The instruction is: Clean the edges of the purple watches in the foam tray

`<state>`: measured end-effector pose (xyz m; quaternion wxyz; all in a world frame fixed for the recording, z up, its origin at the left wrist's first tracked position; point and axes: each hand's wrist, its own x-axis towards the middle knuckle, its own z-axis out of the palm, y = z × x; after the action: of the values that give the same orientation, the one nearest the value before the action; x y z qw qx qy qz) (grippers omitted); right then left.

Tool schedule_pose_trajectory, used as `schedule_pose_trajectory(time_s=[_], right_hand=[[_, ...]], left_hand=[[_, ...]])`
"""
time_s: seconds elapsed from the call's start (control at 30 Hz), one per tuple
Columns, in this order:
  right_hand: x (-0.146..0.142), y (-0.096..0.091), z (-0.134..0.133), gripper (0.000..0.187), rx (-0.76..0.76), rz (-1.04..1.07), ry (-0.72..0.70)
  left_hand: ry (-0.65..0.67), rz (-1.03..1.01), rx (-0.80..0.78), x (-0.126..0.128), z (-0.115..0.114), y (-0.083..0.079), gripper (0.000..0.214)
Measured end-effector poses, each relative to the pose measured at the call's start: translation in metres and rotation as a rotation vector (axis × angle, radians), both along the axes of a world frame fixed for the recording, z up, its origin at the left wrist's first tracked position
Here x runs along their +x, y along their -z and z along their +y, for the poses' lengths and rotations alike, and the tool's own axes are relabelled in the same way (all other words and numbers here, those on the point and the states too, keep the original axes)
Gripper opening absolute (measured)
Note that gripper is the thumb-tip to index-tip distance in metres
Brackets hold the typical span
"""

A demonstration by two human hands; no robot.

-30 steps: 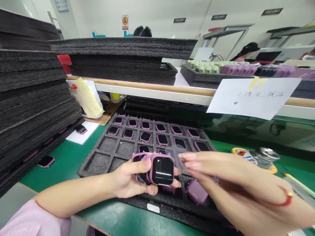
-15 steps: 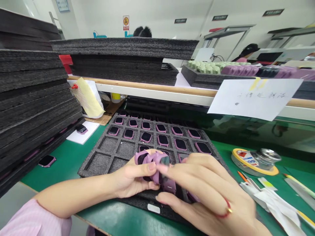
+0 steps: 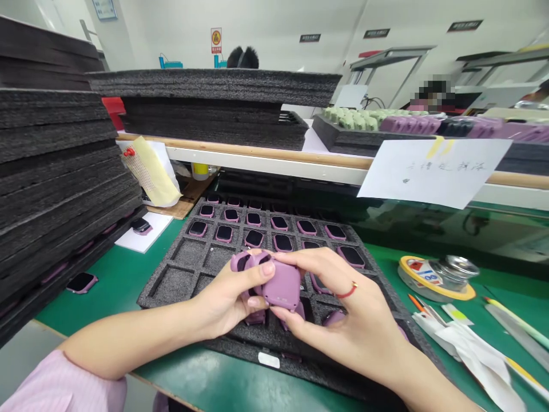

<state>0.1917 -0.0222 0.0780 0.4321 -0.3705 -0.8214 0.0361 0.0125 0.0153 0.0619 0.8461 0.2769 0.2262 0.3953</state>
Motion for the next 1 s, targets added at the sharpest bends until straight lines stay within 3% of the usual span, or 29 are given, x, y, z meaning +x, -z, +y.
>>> schedule_pose_trajectory(time_s=[0.1,0.2,0.37,0.43,0.5,0.57,0.67,0.73,0.87,1.0], right_hand=[[-0.005,0.002,0.002,0.042,0.01,0.005,0.075],[-0.022,0.007,0.004,0.039,-0.093,-0.042,0.063],[-0.068,0.026,0.009,0.028,-0.273,-0.269,-0.011],[-0.079,0.033,0.012,0.035,-0.296,-0.328,0.014],[-0.08,0.035,0.014,0.046,-0.288,-0.347,0.034],[-0.07,0.03,0.014,0.042,-0.247,-0.29,0.027],[-0.046,0.014,0.01,0.016,-0.132,-0.056,0.049],[-0.031,0.003,0.006,0.014,-0.021,0.052,0.08],[-0.014,-0.001,0.001,0.029,0.094,-0.067,0.065],[-0.012,0.009,0.0,0.014,0.016,-0.06,0.004]], left_hand=[[-0.189,-0.031,-0.038,-0.004,0.01,-0.014,0.028],[-0.328,-0.161,-0.091,-0.015,0.021,-0.033,0.009],[-0.361,-0.218,-0.074,-0.031,0.025,-0.049,0.034],[-0.356,-0.187,-0.023,-0.033,0.022,-0.05,0.039],[-0.347,-0.164,0.017,-0.032,0.019,-0.049,0.039],[-0.34,-0.146,0.043,-0.03,0.017,-0.047,0.034],[-0.28,-0.124,0.036,-0.025,0.017,-0.04,0.028],[-0.164,-0.107,-0.008,-0.021,0.016,-0.031,0.034],[0.167,-0.028,-0.054,-0.012,0.01,-0.007,0.051],[0.274,-0.028,-0.016,-0.006,0.006,0.01,0.052]])
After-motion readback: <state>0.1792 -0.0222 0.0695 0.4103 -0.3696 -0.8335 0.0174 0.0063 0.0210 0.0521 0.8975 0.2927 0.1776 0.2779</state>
